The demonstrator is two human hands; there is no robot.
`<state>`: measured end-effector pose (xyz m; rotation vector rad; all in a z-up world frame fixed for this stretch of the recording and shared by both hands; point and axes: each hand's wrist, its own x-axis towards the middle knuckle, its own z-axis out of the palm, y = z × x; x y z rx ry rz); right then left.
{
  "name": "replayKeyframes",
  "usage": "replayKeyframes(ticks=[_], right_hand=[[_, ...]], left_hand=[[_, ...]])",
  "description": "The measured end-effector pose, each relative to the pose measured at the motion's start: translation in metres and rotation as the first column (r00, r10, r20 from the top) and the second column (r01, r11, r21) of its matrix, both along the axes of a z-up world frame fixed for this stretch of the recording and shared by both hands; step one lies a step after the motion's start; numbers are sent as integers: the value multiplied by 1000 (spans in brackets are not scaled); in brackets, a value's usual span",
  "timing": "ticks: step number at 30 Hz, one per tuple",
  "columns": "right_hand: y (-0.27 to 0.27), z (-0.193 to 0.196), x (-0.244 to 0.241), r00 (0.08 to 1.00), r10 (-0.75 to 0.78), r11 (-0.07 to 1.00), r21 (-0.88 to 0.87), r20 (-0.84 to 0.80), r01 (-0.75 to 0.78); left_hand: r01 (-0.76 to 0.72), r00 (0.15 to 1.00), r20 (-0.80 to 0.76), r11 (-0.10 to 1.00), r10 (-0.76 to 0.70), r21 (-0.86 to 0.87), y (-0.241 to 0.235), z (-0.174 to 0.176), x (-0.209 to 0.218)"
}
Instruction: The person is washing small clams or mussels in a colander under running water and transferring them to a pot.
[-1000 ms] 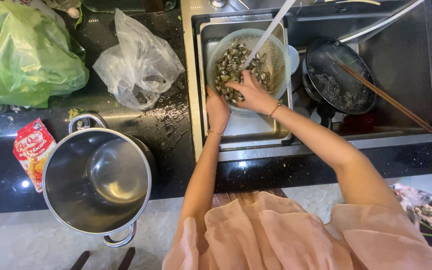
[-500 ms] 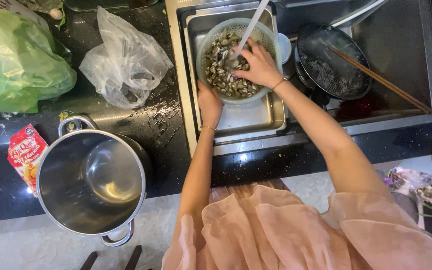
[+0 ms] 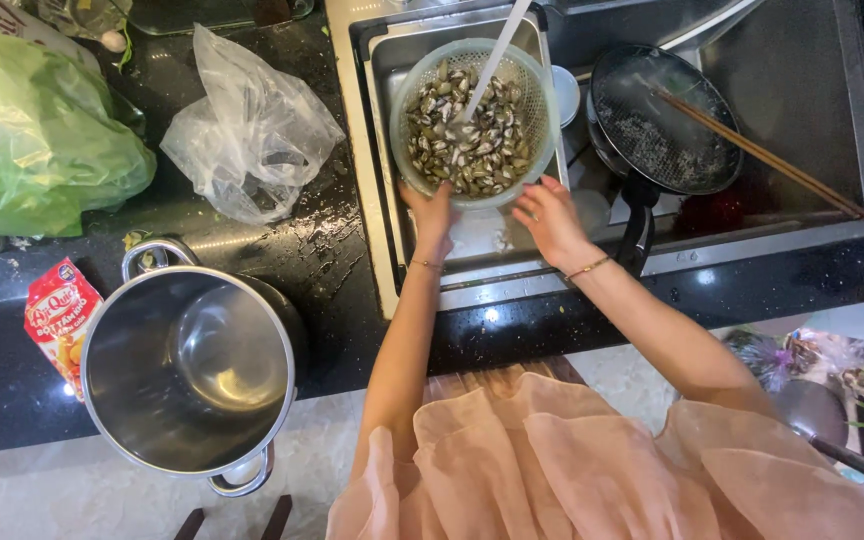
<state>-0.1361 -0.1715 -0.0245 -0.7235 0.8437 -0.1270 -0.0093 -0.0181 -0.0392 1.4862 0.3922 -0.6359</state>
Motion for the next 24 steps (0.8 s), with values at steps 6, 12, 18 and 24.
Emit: replayKeyframes(ticks=[6,12,18,24], right_hand=[[-14,-58,-6,996,33,975,217,80,-50],[-22,-12,-6,971,204,966,134,124,-221],[-63,50,-5,955,284,953,-132,80,-272],[-116,89,7,936,348,914,-239,42,-329]], left_hand=[[-254,884,-464,897,63,-361,-13,-35,-17],[-207,933,-350,920,83,-333,-16,-81,-7],[23,991,-116,930,-71,-367,0,-2,11],[299,948,-16,905,-318,-302,-7,81,52]])
